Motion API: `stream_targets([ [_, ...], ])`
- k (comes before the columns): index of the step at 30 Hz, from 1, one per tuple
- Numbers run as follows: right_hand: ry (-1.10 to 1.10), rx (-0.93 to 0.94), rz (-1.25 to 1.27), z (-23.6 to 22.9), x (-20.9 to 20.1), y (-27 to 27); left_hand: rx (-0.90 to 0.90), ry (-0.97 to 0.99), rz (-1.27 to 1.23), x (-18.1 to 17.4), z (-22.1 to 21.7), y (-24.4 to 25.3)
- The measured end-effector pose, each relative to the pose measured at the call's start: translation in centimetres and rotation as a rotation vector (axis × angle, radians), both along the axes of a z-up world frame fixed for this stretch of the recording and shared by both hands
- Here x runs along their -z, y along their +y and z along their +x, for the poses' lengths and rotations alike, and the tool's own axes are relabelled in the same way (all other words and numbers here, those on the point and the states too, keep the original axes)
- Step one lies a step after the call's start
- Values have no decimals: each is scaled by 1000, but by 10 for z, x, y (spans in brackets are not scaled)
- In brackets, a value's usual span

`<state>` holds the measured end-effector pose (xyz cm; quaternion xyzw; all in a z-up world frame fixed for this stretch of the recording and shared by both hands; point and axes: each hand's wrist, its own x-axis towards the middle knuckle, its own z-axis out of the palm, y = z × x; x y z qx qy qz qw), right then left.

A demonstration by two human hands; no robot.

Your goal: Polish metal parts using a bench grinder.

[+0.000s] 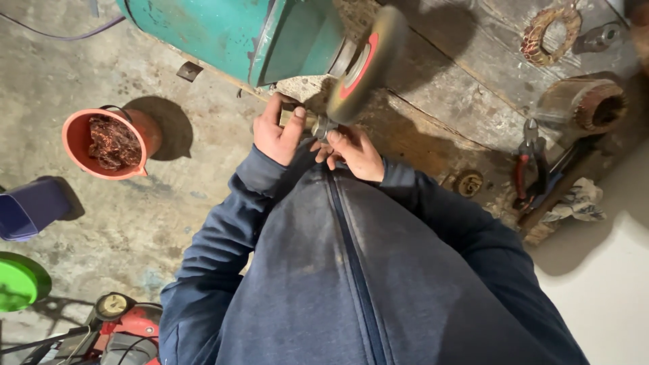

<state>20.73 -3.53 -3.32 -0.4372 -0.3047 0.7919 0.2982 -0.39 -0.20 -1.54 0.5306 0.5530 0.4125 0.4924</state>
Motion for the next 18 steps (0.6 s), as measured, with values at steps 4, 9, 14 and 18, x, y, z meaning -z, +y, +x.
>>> stream_targets([
  [4,-18,11,-14,3,5,-3,-5,-10,-44,2,3,0],
  [9,-8,-22,127,3,2,-5,0,-10,-2,-3,3,-1],
  [14,18,23,9,1,7,-7,-46,-34,-34,12,2,-12],
  [18,-36,-155,195,1,-22,-1,-66,-384,-132,40,1,-35],
])
